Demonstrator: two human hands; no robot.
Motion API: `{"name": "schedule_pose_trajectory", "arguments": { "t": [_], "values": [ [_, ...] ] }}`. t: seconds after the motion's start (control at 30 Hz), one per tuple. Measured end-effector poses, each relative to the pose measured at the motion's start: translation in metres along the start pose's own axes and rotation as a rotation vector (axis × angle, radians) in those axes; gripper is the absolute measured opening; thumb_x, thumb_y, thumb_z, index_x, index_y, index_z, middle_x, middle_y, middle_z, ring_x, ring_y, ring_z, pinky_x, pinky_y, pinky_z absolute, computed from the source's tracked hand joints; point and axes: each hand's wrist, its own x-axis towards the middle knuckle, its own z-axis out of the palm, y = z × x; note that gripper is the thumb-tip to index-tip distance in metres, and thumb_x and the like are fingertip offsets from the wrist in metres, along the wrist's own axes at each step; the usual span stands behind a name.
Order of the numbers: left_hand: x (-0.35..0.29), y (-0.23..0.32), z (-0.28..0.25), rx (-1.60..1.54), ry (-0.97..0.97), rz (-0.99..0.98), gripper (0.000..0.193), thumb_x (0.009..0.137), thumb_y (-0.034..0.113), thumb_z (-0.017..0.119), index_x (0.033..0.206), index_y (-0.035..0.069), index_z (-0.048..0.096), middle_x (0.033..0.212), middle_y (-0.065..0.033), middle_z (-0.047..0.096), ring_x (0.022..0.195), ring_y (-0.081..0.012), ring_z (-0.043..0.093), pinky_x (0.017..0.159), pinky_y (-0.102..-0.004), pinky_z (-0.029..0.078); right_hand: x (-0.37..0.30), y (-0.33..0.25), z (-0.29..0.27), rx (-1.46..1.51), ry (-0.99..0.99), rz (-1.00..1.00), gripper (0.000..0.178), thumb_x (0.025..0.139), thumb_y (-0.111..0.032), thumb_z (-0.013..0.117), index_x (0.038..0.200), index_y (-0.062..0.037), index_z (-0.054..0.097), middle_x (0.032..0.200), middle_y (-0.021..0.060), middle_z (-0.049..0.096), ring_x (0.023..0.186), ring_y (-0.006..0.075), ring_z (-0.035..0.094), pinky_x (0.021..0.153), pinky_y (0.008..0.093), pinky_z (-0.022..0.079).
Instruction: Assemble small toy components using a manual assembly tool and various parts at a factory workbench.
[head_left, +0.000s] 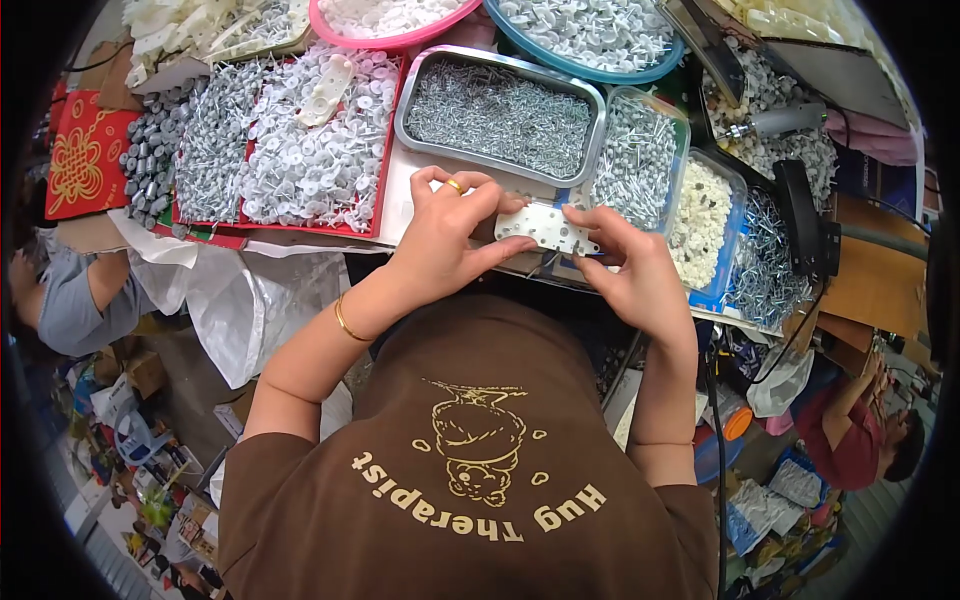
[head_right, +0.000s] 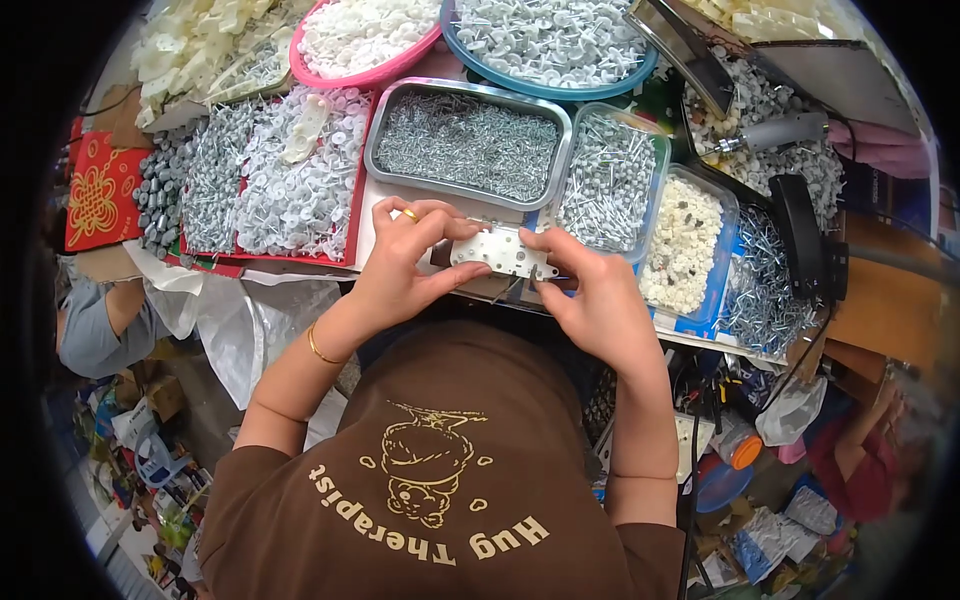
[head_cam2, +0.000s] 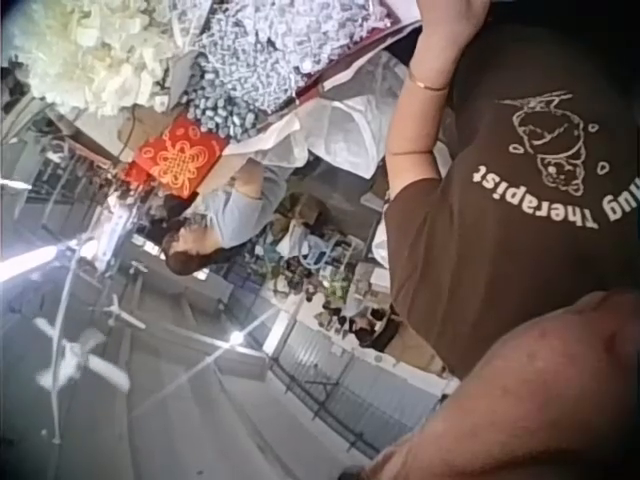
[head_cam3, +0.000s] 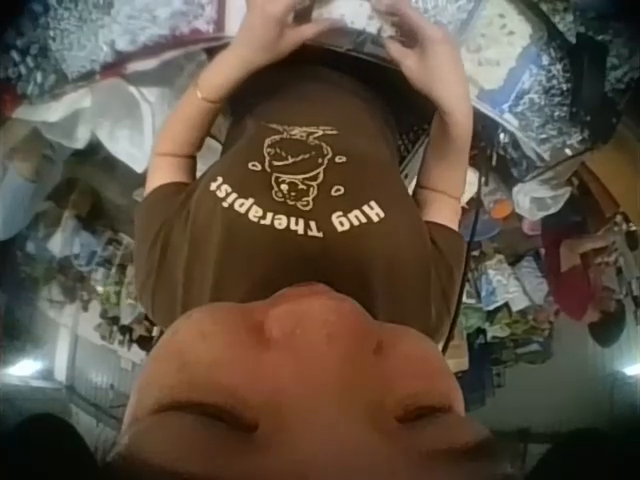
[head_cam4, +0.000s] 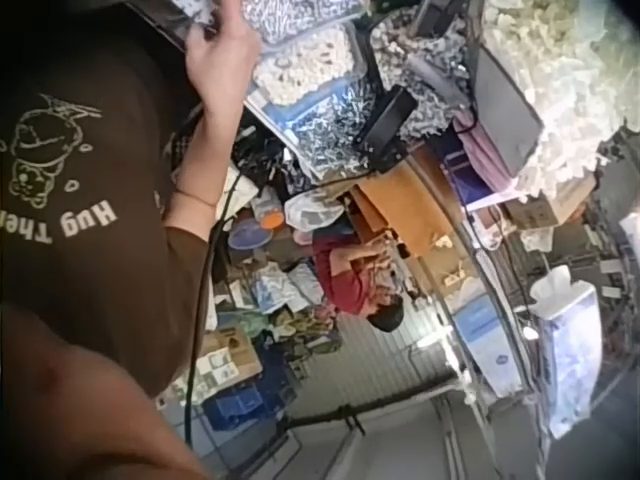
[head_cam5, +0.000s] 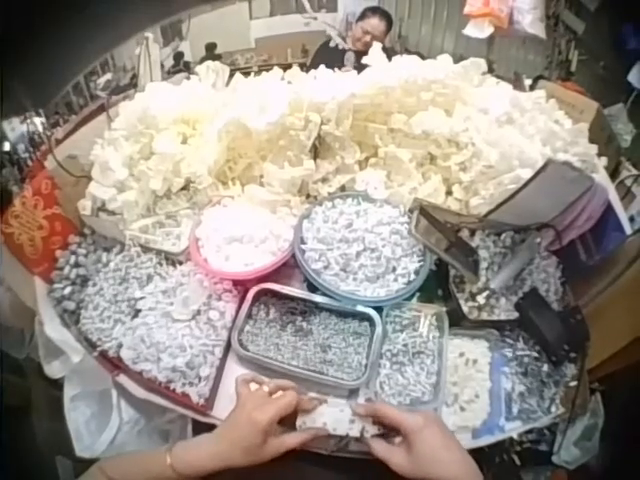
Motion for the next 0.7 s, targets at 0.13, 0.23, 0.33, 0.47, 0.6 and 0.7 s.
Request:
{"name": "schedule_pose_trajectory", "arguments": {
  "t": [0.13,0.23,0.33,0.47,0.6,0.7],
  "values": [
    [0.001,-0.001,-0.001,0.005,-0.015,-0.016,0.036,0.081,0.036,0.082,0.105,0.012,0.071,0.094,0.0009,0.071,0.1,-0.0206,0.063,0.099,-0.0487,0.029,0.003,0.004,0.003,0.172,0.015,0.043,0.047,0.08,-0.001,0.08,0.125,-0.0046,0.066,0.115,0.0138,0.073,0.103,0.0217,0.072,0.084,0.0333,0.057],
    [-0.005,-0.005,0.004,0.069,0.021,0.077,0.039,0.077,0.028,0.084,0.108,0.01,0.068,0.104,-0.0008,0.073,0.103,-0.02,0.065,0.099,-0.0459,0.031,-0.013,-0.017,0.009,-0.193,0.328,-0.161,0.05,0.076,-0.005,0.084,0.123,-0.0047,0.068,0.102,0.0119,0.072,0.09,0.0209,0.069,0.08,0.034,0.056],
    [-0.006,-0.009,0.007,0.151,0.048,0.187,0.044,0.073,0.018,0.085,0.111,0.009,0.065,0.114,-0.0023,0.074,0.106,-0.02,0.067,0.098,-0.0444,0.033,-0.033,-0.017,0.022,-0.324,0.325,-0.292,0.047,0.074,-0.01,0.086,0.118,-0.0056,0.07,0.087,0.0104,0.064,0.075,0.0253,0.062,0.072,0.0359,0.052],
    [-0.007,-0.009,0.01,0.137,0.053,0.185,0.045,0.072,0.012,0.083,0.111,0.009,0.063,0.114,-0.0022,0.075,0.107,-0.02,0.068,0.097,-0.0445,0.035,-0.032,0.007,0.058,-0.307,0.309,-0.344,0.044,0.074,-0.015,0.088,0.11,-0.0019,0.066,0.088,0.0116,0.064,0.079,0.0305,0.064,0.073,0.0378,0.053],
    [-0.003,-0.011,0.005,0.136,0.028,0.208,0.045,0.071,0.011,0.083,0.111,0.009,0.063,0.114,-0.0021,0.075,0.107,-0.0196,0.068,0.098,-0.045,0.035,-0.032,0.019,0.068,-0.186,0.324,-0.317,0.041,0.074,-0.013,0.088,0.102,0.0004,0.062,0.095,0.0141,0.069,0.086,0.0311,0.067,0.074,0.0381,0.055],
    [-0.005,-0.01,0.007,0.105,0.039,0.18,0.043,0.073,0.013,0.083,0.111,0.01,0.063,0.113,-0.0017,0.075,0.11,-0.0187,0.067,0.1,-0.0469,0.032,-0.03,0.022,0.065,-0.205,0.352,-0.37,0.034,0.074,-0.008,0.087,0.097,-0.0006,0.062,0.092,0.0129,0.069,0.081,0.0303,0.067,0.071,0.0382,0.055]
  ]
}}
